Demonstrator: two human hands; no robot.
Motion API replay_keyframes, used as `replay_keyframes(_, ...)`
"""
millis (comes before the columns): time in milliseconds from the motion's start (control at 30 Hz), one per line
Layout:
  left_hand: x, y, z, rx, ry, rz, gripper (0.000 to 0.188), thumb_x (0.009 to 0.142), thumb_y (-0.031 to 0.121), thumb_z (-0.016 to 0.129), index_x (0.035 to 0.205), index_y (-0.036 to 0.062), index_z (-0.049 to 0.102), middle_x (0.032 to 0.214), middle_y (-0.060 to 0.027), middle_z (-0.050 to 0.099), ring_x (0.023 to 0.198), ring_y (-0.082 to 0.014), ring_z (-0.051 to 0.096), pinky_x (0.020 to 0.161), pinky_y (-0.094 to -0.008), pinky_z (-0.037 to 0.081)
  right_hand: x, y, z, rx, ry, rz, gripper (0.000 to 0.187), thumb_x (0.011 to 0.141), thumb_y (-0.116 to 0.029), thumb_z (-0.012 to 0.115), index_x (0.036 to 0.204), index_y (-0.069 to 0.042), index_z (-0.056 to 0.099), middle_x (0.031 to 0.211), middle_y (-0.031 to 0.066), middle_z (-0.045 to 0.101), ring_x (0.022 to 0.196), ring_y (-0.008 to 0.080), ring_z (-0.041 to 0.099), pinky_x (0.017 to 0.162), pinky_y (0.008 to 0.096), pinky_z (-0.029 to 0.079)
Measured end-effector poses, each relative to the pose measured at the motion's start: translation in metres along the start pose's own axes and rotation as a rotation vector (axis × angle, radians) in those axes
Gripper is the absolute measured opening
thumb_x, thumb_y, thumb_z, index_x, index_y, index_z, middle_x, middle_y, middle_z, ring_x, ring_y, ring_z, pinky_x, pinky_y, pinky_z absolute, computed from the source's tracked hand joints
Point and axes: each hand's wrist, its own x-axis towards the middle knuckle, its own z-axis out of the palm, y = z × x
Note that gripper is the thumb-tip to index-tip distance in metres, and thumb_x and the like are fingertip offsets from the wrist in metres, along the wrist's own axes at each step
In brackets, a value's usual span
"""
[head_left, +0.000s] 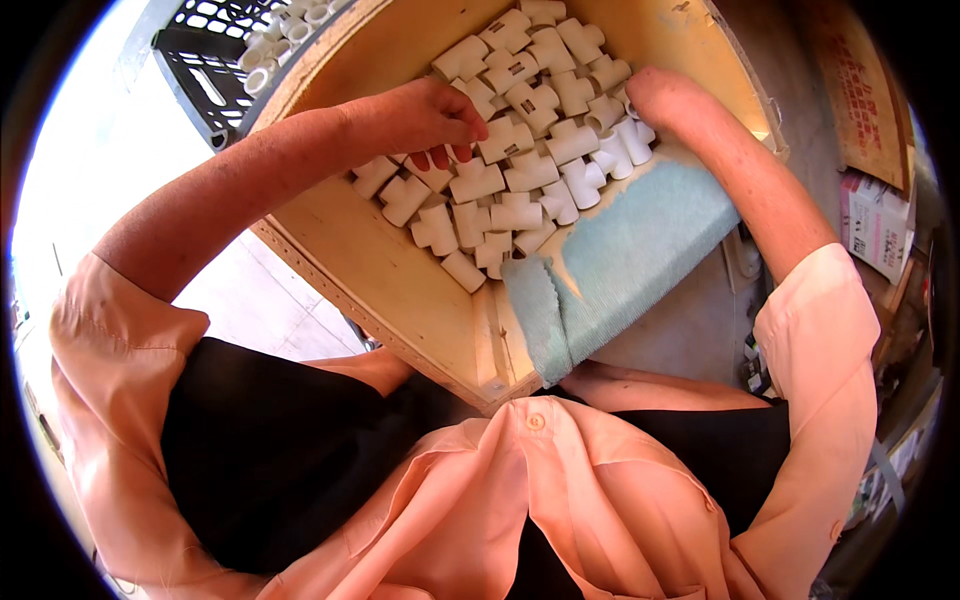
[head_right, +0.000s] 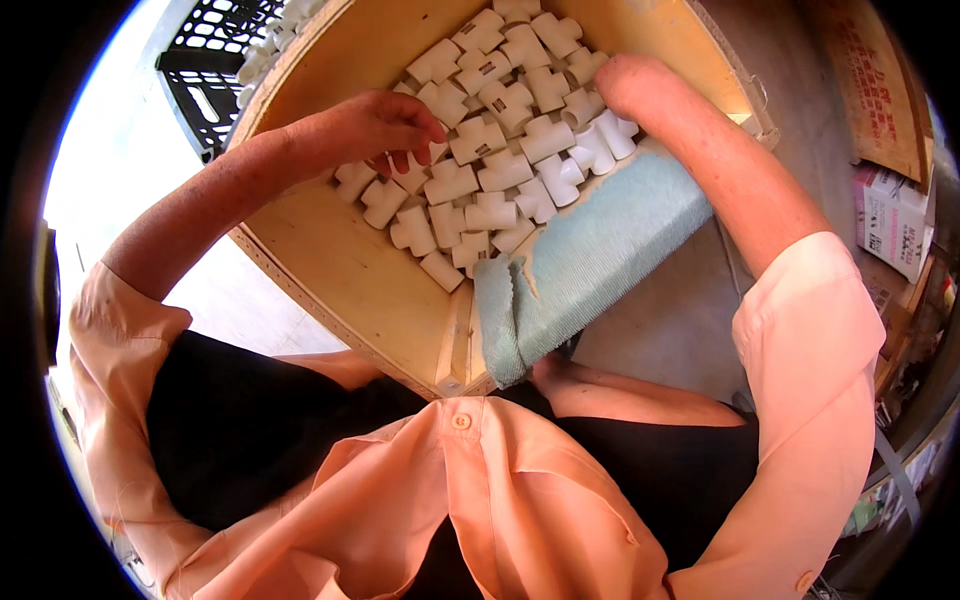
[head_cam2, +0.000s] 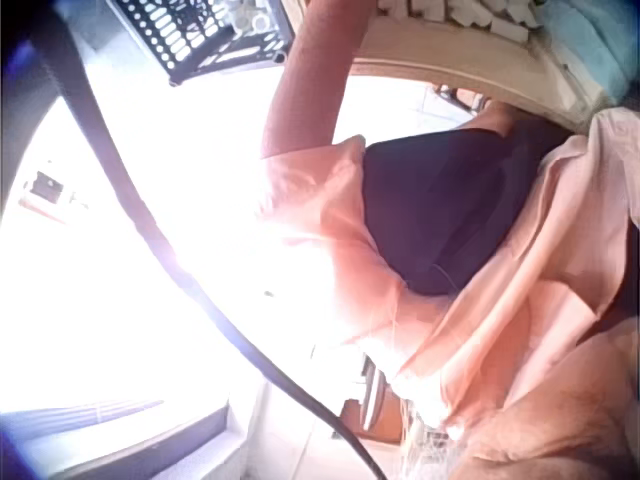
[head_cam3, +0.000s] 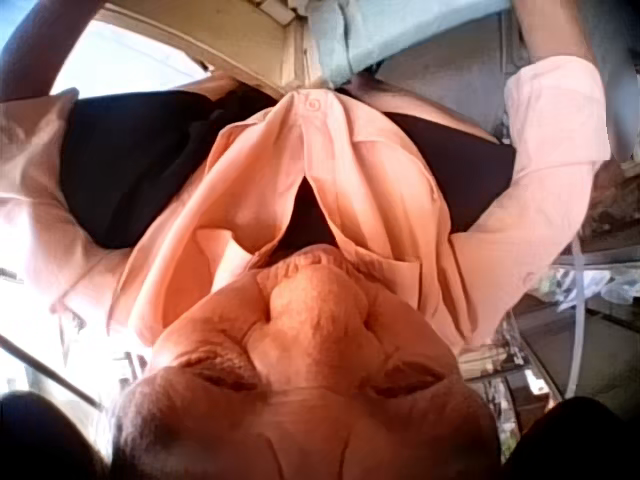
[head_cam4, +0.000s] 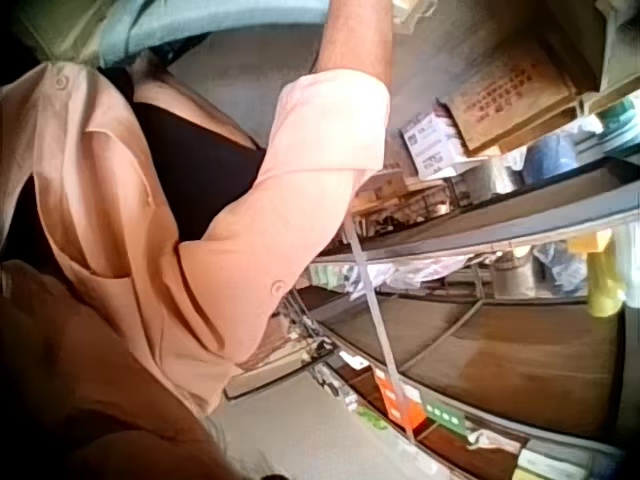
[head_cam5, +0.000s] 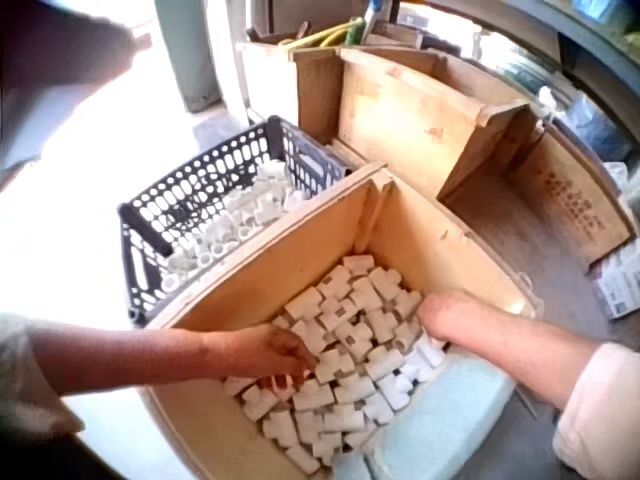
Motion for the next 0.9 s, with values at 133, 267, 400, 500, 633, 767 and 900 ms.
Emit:
replay_keyframes(133,-0.003,0.028,-0.020,0.059,0.029,0.129,0.030,0.087,0.022,0.053,0.108,0.0032,0.063,0.087,-0.0035,0.067,0.072,-0.0111,0.062,0.062,-0.0250,0.053,-0.019,-0.007,-0.003,0.087,0.187,-0.026,0.022,0.081,-0.015,0.056,0.089,0.000,0.070,0.094,0.0194,0.068,0.088,0.0353,0.065,0.076,0.0429,0.052)
replay_keyframes(267,-0.028,0.065,-0.049,0.078,0.095,0.328,0.028,0.097,0.025,0.054,0.113,0.0038,0.062,0.094,-0.0055,0.068,0.080,-0.0120,0.066,0.074,-0.0244,0.054,-0.035,-0.023,0.004,0.260,0.300,-0.205,0.019,0.081,-0.022,0.059,0.084,-0.005,0.067,0.088,0.0156,0.067,0.084,0.0351,0.064,0.073,0.0449,0.051)
replay_keyframes(400,-0.042,0.099,-0.091,-0.093,0.186,0.424,0.028,0.095,0.020,0.056,0.114,-0.0008,0.061,0.095,-0.0094,0.067,0.084,-0.0173,0.066,0.075,-0.0280,0.054,-0.062,-0.034,-0.001,0.381,0.293,-0.310,0.017,0.082,-0.021,0.060,0.088,-0.007,0.066,0.090,0.0130,0.066,0.088,0.0324,0.063,0.077,0.0435,0.050)
replay_keyframes(500,-0.043,0.098,-0.116,-0.186,0.283,0.444,0.029,0.097,0.022,0.054,0.116,0.0023,0.060,0.096,-0.0088,0.067,0.084,-0.0167,0.066,0.076,-0.0274,0.054,-0.074,-0.036,-0.002,0.476,0.288,-0.359,0.017,0.083,-0.021,0.061,0.088,-0.005,0.066,0.091,0.0141,0.066,0.087,0.0326,0.064,0.077,0.0433,0.051)
replay_keyframes(633,-0.025,0.058,-0.161,-0.177,0.489,0.353,0.030,0.094,0.024,0.057,0.115,0.0026,0.062,0.097,-0.0098,0.068,0.087,-0.0178,0.067,0.077,-0.0292,0.055,-0.079,-0.041,0.006,0.515,0.333,-0.428,0.015,0.083,-0.019,0.062,0.087,-0.005,0.065,0.090,0.0129,0.065,0.085,0.0320,0.064,0.077,0.0423,0.051)
replay_keyframes(767,-0.003,0.011,-0.189,-0.059,0.673,0.295,0.031,0.094,0.028,0.057,0.118,0.0099,0.063,0.099,-0.0052,0.070,0.086,-0.0146,0.068,0.078,-0.0273,0.055,-0.077,-0.044,0.018,0.499,0.328,-0.455,0.013,0.082,-0.019,0.062,0.087,-0.007,0.064,0.088,0.0108,0.063,0.084,0.0309,0.063,0.075,0.0416,0.051)
replay_keyframes(900,0.011,-0.026,-0.212,-0.039,0.794,0.053,0.028,0.091,0.027,0.059,0.116,0.0150,0.065,0.099,-0.0021,0.070,0.082,-0.0123,0.068,0.070,-0.0279,0.055,-0.071,-0.049,0.019,0.496,0.334,-0.478,0.012,0.082,-0.018,0.061,0.087,-0.007,0.064,0.088,0.0098,0.062,0.085,0.0296,0.062,0.075,0.0410,0.051)
